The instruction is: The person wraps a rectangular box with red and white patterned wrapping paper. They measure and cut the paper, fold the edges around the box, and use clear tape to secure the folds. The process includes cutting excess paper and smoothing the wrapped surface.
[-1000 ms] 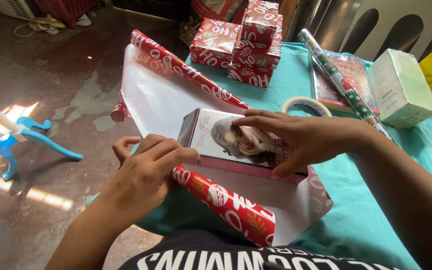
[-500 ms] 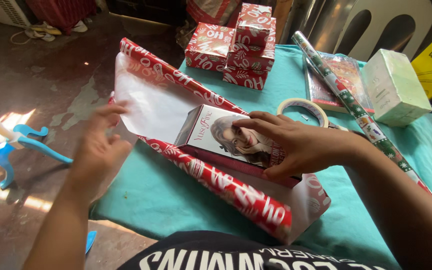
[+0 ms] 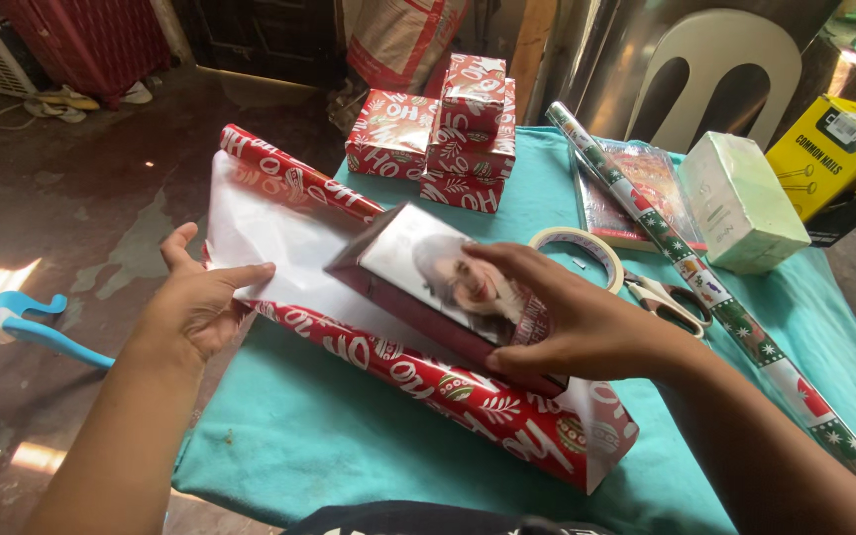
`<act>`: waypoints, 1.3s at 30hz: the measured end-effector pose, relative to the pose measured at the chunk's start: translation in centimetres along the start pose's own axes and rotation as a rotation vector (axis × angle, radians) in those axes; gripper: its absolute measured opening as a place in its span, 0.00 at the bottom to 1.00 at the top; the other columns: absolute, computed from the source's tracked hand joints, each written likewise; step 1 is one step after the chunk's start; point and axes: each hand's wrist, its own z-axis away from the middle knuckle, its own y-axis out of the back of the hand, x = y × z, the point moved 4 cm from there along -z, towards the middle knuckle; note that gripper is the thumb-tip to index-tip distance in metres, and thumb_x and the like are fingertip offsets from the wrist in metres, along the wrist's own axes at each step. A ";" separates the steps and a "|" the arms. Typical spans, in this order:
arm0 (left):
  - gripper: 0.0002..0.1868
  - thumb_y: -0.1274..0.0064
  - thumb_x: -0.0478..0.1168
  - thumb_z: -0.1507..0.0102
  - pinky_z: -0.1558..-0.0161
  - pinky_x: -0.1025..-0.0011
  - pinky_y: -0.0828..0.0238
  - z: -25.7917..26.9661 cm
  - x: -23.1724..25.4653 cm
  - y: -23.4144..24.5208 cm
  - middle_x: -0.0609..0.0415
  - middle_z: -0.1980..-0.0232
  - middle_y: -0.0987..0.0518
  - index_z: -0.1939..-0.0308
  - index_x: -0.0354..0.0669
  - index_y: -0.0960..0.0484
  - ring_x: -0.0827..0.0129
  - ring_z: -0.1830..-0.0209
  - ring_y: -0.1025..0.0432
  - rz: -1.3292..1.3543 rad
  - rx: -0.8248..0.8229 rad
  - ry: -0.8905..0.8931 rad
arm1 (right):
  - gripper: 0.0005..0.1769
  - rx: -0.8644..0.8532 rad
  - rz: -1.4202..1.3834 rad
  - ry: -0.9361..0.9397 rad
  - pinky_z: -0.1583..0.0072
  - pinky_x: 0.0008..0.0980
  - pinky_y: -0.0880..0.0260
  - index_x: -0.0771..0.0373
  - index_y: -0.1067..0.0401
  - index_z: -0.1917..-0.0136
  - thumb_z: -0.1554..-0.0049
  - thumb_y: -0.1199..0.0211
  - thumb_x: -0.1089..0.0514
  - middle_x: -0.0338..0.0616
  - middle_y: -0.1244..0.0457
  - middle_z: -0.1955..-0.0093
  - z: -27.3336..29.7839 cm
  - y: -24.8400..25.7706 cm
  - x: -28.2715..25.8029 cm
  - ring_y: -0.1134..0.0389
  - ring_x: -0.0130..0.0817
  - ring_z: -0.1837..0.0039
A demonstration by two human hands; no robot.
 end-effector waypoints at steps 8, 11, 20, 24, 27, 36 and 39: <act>0.33 0.49 0.23 0.41 0.56 0.67 0.23 4.4 2.5 -3.1 0.45 0.50 0.22 0.30 0.43 0.24 0.65 0.57 0.25 0.011 -0.196 -0.167 | 0.57 0.361 -0.380 -0.258 0.44 0.42 0.23 0.42 0.46 0.22 0.62 0.26 0.49 0.55 0.42 0.28 4.3 4.7 4.1 0.31 0.47 0.35; 0.33 0.50 0.22 0.42 0.52 0.73 0.22 6.1 3.7 -5.0 0.49 0.46 0.21 0.31 0.38 0.25 0.70 0.53 0.23 0.022 -0.276 -0.315 | 0.61 0.518 -0.197 -0.294 0.43 0.44 0.24 0.47 0.46 0.15 0.57 0.22 0.52 0.60 0.37 0.28 9.1 6.9 7.0 0.31 0.50 0.33; 0.34 0.49 0.21 0.42 0.50 0.73 0.21 8.6 4.3 -10.3 0.47 0.42 0.21 0.30 0.35 0.30 0.69 0.52 0.21 0.108 -0.391 -0.363 | 0.69 0.691 0.106 -0.596 0.44 0.55 0.26 0.55 0.56 0.13 0.59 0.22 0.66 0.72 0.37 0.34 28.6 12.9 28.6 0.27 0.63 0.41; 0.39 0.49 0.20 0.43 0.51 0.72 0.20 8.6 3.5 -11.9 0.44 0.45 0.21 0.27 0.37 0.35 0.67 0.53 0.22 0.083 -0.363 -0.359 | 0.70 0.748 -0.064 -0.743 0.49 0.60 0.24 0.53 0.58 0.12 0.59 0.23 0.69 0.77 0.34 0.38 35.0 12.5 38.0 0.23 0.70 0.47; 0.42 0.49 0.20 0.44 0.53 0.71 0.20 8.5 3.0 -12.3 0.44 0.47 0.22 0.25 0.39 0.39 0.67 0.55 0.23 0.089 -0.369 -0.329 | 0.66 0.723 0.183 -0.737 0.41 0.55 0.26 0.65 0.49 0.19 0.65 0.18 0.58 0.74 0.35 0.36 34.8 13.9 39.6 0.26 0.63 0.40; 0.39 0.45 0.24 0.44 0.62 0.71 0.32 8.2 0.1 -12.3 0.45 0.55 0.27 0.28 0.47 0.26 0.68 0.62 0.31 -0.181 -0.372 -0.216 | 0.54 0.650 0.620 -0.792 0.31 0.52 0.39 0.61 0.39 0.21 0.52 0.30 0.32 0.64 0.40 0.27 14.6 19.1 26.6 0.38 0.60 0.28; 0.32 0.42 0.32 0.43 0.58 0.72 0.29 8.5 -0.5 -11.7 0.52 0.56 0.24 0.33 0.52 0.25 0.74 0.62 0.30 -0.388 -0.280 -0.246 | 0.55 0.601 0.621 -0.795 0.32 0.52 0.38 0.61 0.42 0.19 0.50 0.29 0.32 0.71 0.40 0.30 8.4 18.7 24.8 0.38 0.63 0.30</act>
